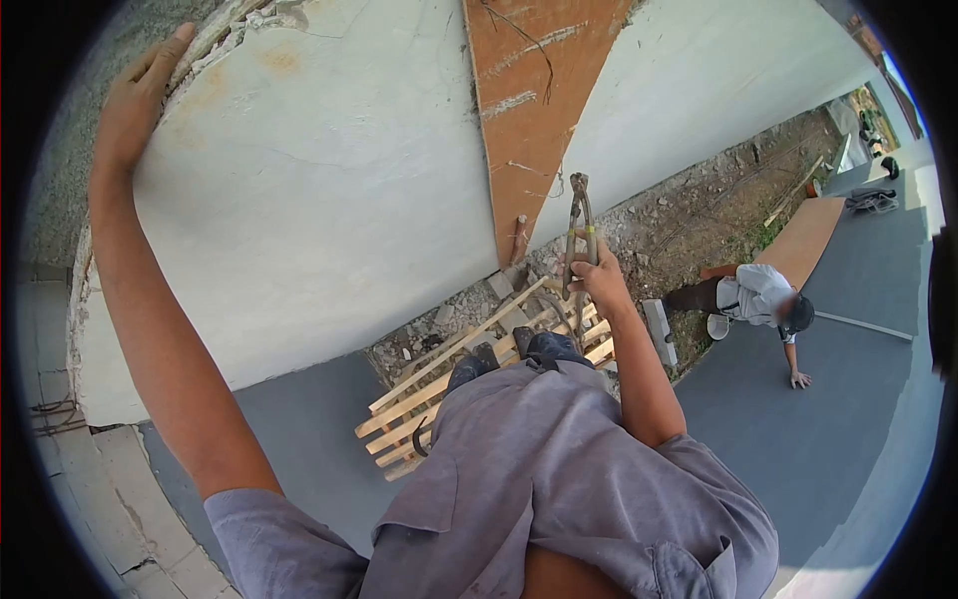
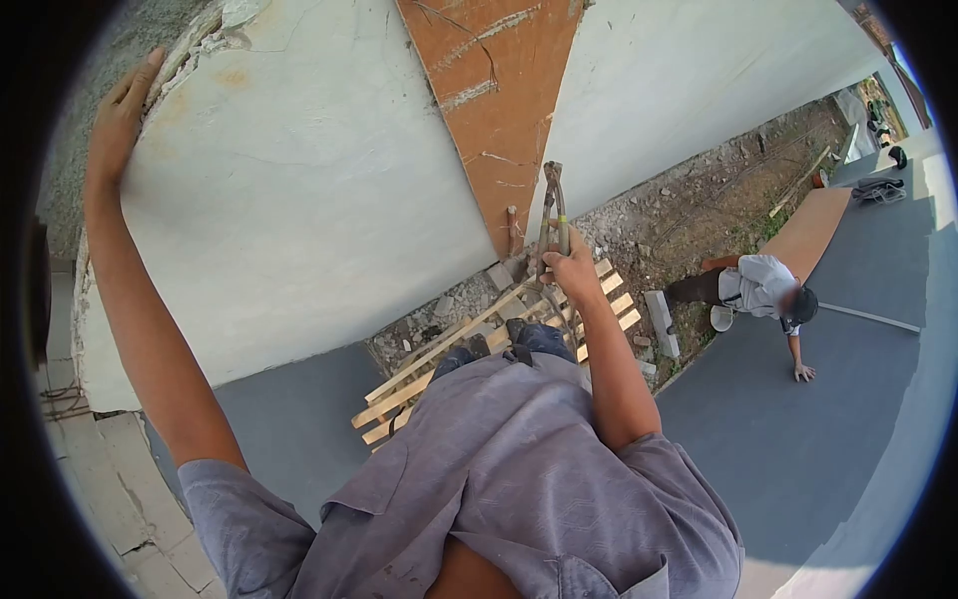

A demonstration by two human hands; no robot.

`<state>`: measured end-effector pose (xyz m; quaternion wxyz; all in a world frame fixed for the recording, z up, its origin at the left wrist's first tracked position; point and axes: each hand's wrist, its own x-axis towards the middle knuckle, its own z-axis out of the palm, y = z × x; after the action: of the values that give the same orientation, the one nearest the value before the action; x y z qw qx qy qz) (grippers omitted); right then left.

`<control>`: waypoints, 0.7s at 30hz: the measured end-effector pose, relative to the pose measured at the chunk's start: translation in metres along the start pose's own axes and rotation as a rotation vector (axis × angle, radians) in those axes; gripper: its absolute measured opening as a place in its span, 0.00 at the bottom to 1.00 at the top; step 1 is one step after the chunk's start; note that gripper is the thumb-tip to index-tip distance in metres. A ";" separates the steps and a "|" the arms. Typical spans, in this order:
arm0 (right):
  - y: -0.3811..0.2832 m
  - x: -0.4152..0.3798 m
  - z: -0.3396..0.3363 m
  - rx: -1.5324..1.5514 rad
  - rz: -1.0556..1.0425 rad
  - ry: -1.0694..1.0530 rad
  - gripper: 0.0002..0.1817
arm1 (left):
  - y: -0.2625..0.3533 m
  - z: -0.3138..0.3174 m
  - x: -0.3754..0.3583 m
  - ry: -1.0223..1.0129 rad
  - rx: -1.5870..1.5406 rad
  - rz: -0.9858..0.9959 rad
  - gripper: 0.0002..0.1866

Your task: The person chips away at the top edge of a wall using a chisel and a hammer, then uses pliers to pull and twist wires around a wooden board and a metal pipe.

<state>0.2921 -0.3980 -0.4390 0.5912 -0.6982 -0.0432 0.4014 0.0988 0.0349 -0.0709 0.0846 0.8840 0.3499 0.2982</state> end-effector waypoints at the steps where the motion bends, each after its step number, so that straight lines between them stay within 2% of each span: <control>1: 0.007 0.003 -0.008 -0.018 0.026 -0.009 0.33 | 0.003 -0.001 0.000 -0.017 -0.002 -0.025 0.37; 4: 0.045 0.014 -0.019 0.054 -0.225 0.032 0.32 | 0.007 0.000 0.001 -0.070 -0.034 -0.077 0.38; 5: 0.046 0.013 -0.015 0.076 -0.368 0.083 0.28 | 0.007 -0.001 0.003 -0.085 -0.051 -0.092 0.38; 8: 0.027 0.026 -0.028 0.414 0.004 -0.059 0.20 | 0.009 0.000 0.005 -0.051 -0.016 -0.058 0.38; 11: 0.035 0.067 -0.020 0.386 0.007 0.041 0.15 | -0.001 0.003 0.011 -0.020 0.025 -0.055 0.38; 14: 0.013 0.083 0.005 0.594 -0.066 0.109 0.14 | -0.004 0.002 0.013 -0.030 0.038 -0.048 0.38; 17: 0.019 0.118 0.016 0.782 -0.052 -0.041 0.14 | -0.005 0.001 0.014 -0.039 0.030 -0.048 0.38; 21: 0.021 0.138 0.033 1.075 -0.117 -0.095 0.11 | 0.008 0.000 0.007 -0.037 0.036 -0.098 0.37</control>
<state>0.3563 -0.3044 -0.5264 0.8837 -0.2749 0.1027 0.3645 0.1074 0.0332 -0.0644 0.0896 0.8726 0.3966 0.2708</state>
